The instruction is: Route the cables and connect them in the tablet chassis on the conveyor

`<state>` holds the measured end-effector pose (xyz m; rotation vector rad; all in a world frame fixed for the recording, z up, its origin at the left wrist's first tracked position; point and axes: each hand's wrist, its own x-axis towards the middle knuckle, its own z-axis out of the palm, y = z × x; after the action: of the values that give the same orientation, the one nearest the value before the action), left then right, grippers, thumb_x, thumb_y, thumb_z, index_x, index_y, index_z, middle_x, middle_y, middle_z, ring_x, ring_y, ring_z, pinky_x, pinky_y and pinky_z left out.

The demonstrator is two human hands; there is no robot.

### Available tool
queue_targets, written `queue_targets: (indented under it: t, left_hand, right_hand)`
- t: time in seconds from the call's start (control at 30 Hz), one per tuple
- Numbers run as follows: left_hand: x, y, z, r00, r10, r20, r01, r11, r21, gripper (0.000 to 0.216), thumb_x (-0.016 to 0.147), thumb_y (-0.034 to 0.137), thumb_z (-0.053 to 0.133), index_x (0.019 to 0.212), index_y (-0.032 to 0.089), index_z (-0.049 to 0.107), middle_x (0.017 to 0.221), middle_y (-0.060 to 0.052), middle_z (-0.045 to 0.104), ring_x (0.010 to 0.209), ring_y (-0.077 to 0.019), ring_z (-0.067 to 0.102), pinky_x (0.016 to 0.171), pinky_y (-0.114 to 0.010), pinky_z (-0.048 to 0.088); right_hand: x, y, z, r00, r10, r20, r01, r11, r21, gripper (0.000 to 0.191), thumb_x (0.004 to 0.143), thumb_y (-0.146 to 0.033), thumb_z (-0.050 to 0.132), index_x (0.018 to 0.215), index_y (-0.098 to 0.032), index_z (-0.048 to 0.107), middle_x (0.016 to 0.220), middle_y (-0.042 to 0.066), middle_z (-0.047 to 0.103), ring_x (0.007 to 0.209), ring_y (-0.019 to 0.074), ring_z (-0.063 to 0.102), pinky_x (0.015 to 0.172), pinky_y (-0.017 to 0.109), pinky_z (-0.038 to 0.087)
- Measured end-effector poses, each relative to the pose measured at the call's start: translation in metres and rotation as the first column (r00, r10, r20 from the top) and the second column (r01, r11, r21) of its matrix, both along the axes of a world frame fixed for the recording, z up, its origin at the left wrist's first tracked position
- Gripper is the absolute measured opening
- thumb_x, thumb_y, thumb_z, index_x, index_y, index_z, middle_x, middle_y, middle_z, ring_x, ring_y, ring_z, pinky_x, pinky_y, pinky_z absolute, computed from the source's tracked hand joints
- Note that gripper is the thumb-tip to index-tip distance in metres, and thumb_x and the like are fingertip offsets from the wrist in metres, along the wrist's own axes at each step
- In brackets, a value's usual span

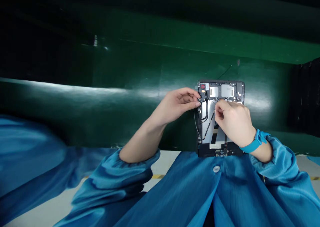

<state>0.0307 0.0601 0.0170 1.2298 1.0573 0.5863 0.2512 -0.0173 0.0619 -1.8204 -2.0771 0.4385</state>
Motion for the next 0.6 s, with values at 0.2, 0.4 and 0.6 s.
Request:
queue_targets:
  t: [0.2,0.4,0.6]
  left_hand:
    - [0.008,-0.01,-0.003,0.991,0.126,0.053,-0.126,0.992,-0.007,0.022,0.073,0.024,0.083,0.089,0.018,0.07,0.08,0.0,0.068,0.073,-0.0123,0.064,0.072,-0.025,0.054]
    - [0.016,-0.021,-0.001,0.976,0.217,-0.02,-0.216,0.974,0.068,0.013,0.08,0.023,0.076,0.088,0.019,0.068,0.077,0.0,0.068,0.071,-0.0129,0.063,0.068,-0.025,0.051]
    - [0.013,0.009,0.03,0.902,-0.08,-0.425,0.224,0.928,0.299,0.005,0.085,0.02,0.069,0.082,0.018,0.072,0.075,-0.001,0.071,0.068,-0.0146,0.064,0.069,-0.029,0.049]
  right_hand:
    - [0.004,-0.004,-0.008,0.998,-0.012,-0.06,0.013,1.0,0.012,0.013,0.087,-0.013,0.061,0.084,-0.023,0.068,0.075,0.0,0.076,0.07,0.0184,0.074,0.066,0.029,0.05]
    - [0.007,-0.005,-0.011,0.995,0.001,-0.096,0.003,0.999,0.036,0.014,0.09,-0.014,0.06,0.083,-0.023,0.067,0.073,0.0,0.073,0.069,0.0175,0.07,0.068,0.029,0.05]
    - [0.015,-0.003,-0.011,0.991,-0.005,-0.133,0.013,0.998,0.058,0.013,0.085,-0.011,0.061,0.082,-0.023,0.067,0.071,0.0,0.069,0.065,0.0159,0.063,0.066,0.029,0.047]
